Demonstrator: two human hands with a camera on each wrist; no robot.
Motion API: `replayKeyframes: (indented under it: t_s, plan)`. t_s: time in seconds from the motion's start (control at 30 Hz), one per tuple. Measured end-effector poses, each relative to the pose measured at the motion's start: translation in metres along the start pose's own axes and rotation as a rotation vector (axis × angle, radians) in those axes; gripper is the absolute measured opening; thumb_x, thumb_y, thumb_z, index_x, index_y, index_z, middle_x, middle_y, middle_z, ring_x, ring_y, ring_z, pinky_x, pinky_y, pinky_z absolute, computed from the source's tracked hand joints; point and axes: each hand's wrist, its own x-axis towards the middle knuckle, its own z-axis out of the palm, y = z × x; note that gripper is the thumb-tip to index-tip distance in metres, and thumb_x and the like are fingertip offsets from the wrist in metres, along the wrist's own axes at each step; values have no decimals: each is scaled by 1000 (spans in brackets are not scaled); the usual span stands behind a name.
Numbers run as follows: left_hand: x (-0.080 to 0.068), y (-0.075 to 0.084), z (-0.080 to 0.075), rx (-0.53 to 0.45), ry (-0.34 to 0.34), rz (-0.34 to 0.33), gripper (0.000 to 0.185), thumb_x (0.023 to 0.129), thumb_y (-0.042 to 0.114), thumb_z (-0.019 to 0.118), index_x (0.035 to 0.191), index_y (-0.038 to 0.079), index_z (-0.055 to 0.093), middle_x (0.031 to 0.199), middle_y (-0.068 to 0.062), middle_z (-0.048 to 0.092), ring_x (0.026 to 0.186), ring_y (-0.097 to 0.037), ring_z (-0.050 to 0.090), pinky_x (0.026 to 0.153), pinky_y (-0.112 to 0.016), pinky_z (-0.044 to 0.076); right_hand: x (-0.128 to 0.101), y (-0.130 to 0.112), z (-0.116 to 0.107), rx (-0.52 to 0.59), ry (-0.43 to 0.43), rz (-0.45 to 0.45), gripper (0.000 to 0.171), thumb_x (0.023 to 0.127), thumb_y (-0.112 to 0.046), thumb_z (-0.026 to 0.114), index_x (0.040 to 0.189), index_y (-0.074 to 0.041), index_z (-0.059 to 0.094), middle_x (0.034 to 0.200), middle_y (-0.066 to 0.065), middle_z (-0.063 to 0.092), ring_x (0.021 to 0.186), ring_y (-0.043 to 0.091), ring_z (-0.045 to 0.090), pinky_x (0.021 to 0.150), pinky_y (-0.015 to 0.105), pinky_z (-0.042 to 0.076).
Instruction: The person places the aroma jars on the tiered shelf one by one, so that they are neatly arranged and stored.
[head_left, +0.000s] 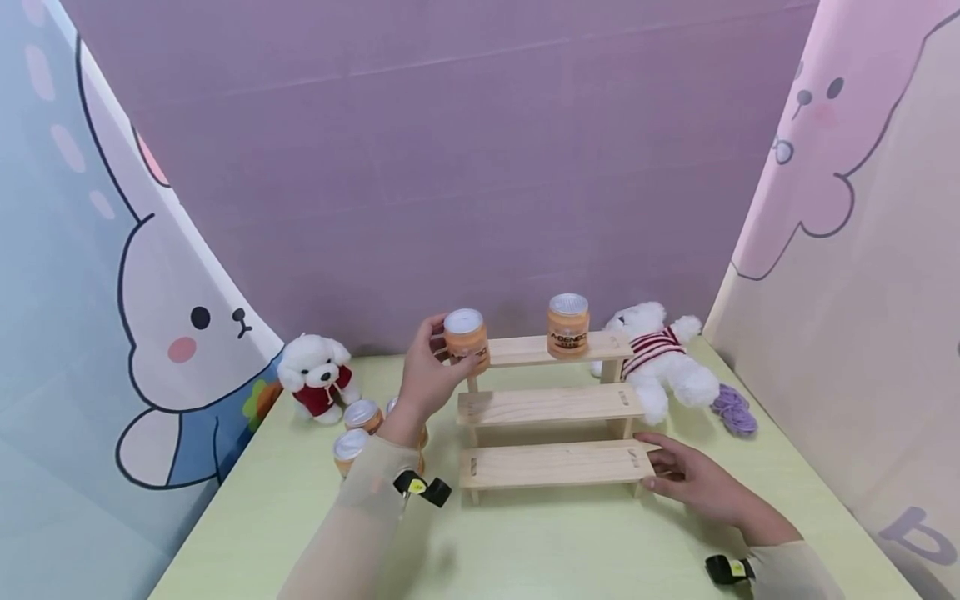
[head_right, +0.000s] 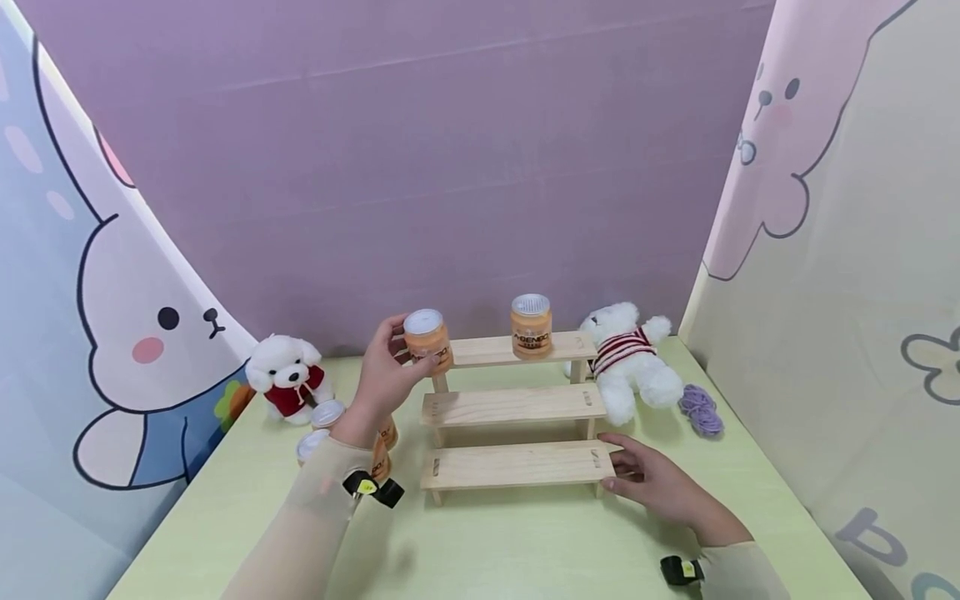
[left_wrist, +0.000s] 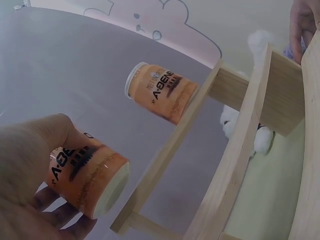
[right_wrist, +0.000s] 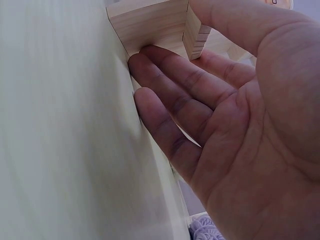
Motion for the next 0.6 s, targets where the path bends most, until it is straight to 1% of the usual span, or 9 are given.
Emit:
replayKeyframes:
  t_s: [0.2, 0.4, 0.6]
  plan:
    - [7, -1, 8, -7, -21, -5, 67, 85, 9, 86, 143, 14, 53, 127, -9, 60, 111, -30, 61, 98, -46, 55, 0, 1, -1, -7, 0, 4, 73, 102, -13, 69, 162, 1, 29, 133, 25, 66, 116, 23, 68, 92, 26, 56]
    - [11, -6, 14, -23, -36, -23, 69, 84, 6, 85, 144, 15, 52, 129, -9, 59, 112, -30, 62, 97, -46, 57, 0, 2, 0, -13, 8, 7, 73, 102, -14, 70, 161, 2, 30, 132, 24, 67, 115, 20, 69, 91, 26, 56]
    - [13, -7, 20, -31, -49, -33, 69, 86, 8, 86, 145, 15, 51, 129, -10, 57, 111, -30, 62, 98, -43, 57, 0, 3, 0, -12, 14, 0, 73, 101, -13, 70, 161, 2, 30, 132, 24, 67, 114, 20, 69, 91, 26, 57]
